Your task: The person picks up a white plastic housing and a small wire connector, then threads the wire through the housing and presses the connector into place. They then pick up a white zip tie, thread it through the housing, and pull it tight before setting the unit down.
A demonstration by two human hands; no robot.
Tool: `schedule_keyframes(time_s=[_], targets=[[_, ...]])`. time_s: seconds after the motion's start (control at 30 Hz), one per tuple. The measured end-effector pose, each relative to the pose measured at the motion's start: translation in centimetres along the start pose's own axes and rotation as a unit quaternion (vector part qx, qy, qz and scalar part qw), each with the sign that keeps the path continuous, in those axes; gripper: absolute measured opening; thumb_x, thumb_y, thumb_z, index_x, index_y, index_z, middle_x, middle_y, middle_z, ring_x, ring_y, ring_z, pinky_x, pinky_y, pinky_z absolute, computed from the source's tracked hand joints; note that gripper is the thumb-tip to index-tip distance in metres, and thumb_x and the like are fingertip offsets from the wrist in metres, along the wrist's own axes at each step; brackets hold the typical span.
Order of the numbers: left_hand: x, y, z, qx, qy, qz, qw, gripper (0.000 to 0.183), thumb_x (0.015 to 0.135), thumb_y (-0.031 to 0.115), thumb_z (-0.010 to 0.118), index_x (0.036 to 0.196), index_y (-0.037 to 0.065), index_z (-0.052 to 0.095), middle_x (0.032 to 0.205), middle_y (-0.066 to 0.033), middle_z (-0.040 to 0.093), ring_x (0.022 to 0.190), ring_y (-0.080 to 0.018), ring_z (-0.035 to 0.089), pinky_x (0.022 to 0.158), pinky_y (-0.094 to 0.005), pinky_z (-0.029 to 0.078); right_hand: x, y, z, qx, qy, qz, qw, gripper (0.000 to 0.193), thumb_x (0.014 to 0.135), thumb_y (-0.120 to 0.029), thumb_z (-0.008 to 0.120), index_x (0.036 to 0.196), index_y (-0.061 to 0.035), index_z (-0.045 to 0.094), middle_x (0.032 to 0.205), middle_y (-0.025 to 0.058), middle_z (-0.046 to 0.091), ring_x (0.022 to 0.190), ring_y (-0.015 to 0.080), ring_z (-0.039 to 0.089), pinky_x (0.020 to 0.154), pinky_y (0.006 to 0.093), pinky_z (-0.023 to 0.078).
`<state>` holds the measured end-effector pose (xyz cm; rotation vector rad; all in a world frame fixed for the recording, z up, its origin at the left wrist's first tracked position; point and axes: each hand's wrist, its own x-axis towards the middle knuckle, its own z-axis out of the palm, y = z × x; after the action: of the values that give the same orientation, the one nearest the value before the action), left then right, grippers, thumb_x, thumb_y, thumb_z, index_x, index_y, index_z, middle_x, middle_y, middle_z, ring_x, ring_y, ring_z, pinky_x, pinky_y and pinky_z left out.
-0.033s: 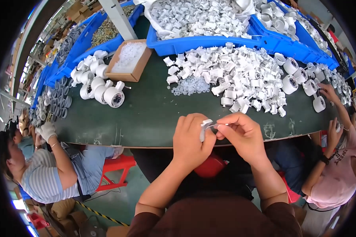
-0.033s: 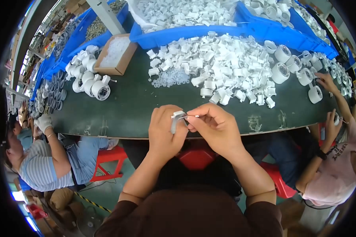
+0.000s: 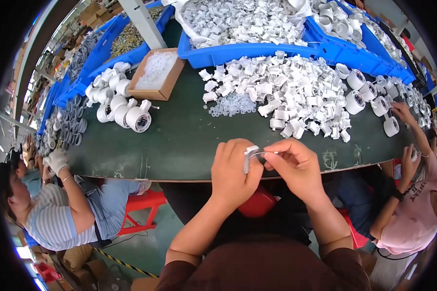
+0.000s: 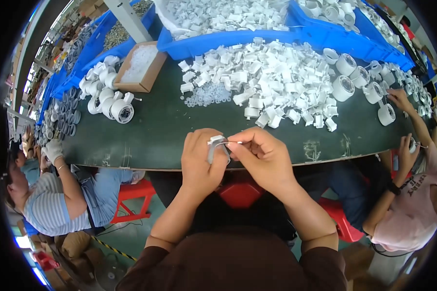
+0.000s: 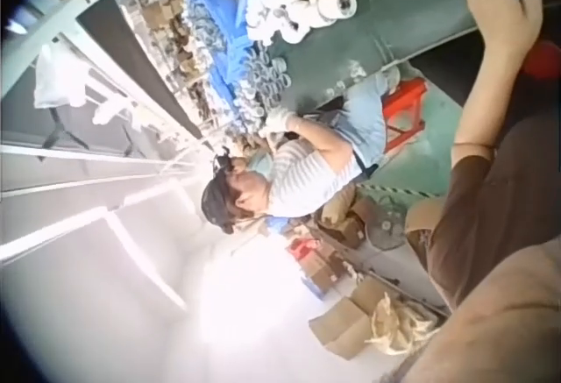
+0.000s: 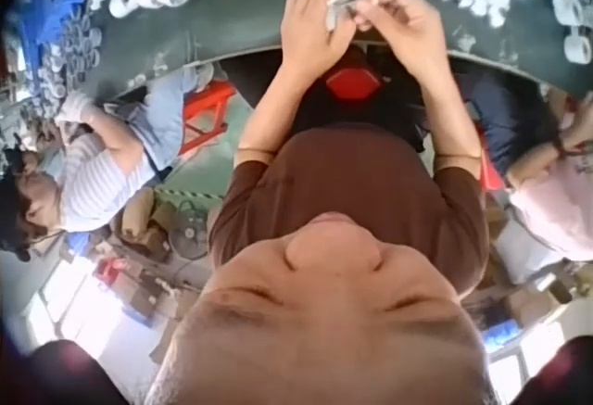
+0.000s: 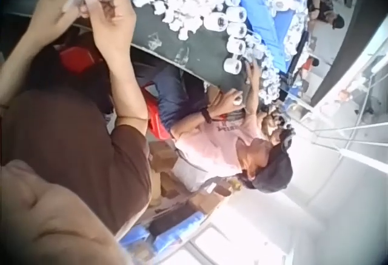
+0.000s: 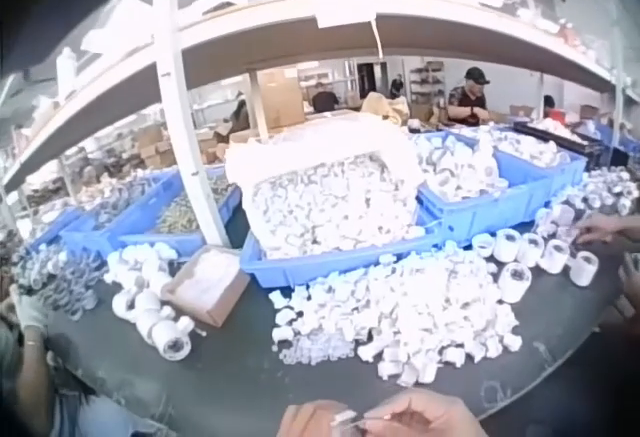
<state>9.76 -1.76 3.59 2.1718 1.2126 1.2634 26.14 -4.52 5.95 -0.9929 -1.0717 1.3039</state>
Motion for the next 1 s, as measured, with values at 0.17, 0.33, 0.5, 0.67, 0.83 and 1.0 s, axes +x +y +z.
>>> schedule_keyframes(time_s=[0.17,0.33,0.5,0.67,0.83,1.0], targets=[[-0.2,1.1,0.3,-0.057,-0.012,-0.039,0.998,0.013,0.087,0.005,0.058,0.099,0.003,0.061,0.102,-0.0131,0.063,0.088,-0.0349,0.056,0.078,-0.044,0.046,-0.5,2.1,0.4,-0.058,0.045,-0.028,0.997,0.007,0.097,0.003,0.063,0.104,0.0013,0.064,0.097,0.0029,0.066,0.086,0.0059,0.061,0.077,0.0222,0.051],[0.3,1.3,0.8,-0.071,-0.066,0.031,0.995,0.014,0.091,0.008,0.058,0.103,0.002,0.062,0.105,-0.0165,0.063,0.093,-0.0378,0.057,0.083,-0.044,0.046,-1.6,3.1,-0.6,-0.033,0.065,-0.055,0.996,0.007,0.1,-0.001,0.061,0.106,0.0001,0.063,0.098,0.0028,0.064,0.088,0.0055,0.059,0.078,0.0224,0.05],[-0.1,1.8,-0.2,-0.042,-0.062,0.023,0.997,0.012,0.089,0.008,0.059,0.098,0.001,0.063,0.101,-0.0167,0.065,0.089,-0.0354,0.058,0.08,-0.0437,0.045,-1.7,4.1,-1.2,-0.047,-0.02,-0.074,0.996,0.013,0.097,0.001,0.064,0.11,-0.0006,0.065,0.104,0.0042,0.063,0.091,0.0084,0.06,0.08,0.0238,0.05],[-0.4,1.2,0.2,-0.108,-0.043,-0.023,0.993,0.009,0.091,0.008,0.057,0.095,0.001,0.062,0.097,-0.0146,0.067,0.087,-0.0313,0.058,0.08,-0.0396,0.046,-2.6,0.6,-5.9,-0.365,0.114,-0.222,0.897,0.016,0.089,-0.002,0.073,0.105,-0.0032,0.069,0.099,0.0095,0.068,0.087,0.0205,0.066,0.075,0.0294,0.053],[-0.4,0.9,0.3,-0.114,-0.049,-0.031,0.992,0.009,0.091,0.006,0.055,0.094,0.001,0.062,0.096,-0.015,0.067,0.088,-0.0299,0.059,0.081,-0.0383,0.047,-2.8,-2.1,-14.5,-0.61,0.319,-0.141,0.712,0.031,0.083,-0.005,0.074,0.112,-0.0013,0.062,0.106,0.0139,0.064,0.089,0.0294,0.06,0.077,0.0369,0.05],[-0.2,1.1,0.3,-0.113,-0.044,-0.032,0.992,0.01,0.091,0.005,0.054,0.094,0.001,0.062,0.096,-0.0156,0.067,0.088,-0.0286,0.059,0.081,-0.0377,0.047,-3.4,-1.8,-16.4,-0.551,0.239,-0.062,0.797,0.035,0.087,-0.001,0.068,0.122,-0.003,0.063,0.114,0.0136,0.062,0.094,0.0273,0.061,0.081,0.0354,0.051]])
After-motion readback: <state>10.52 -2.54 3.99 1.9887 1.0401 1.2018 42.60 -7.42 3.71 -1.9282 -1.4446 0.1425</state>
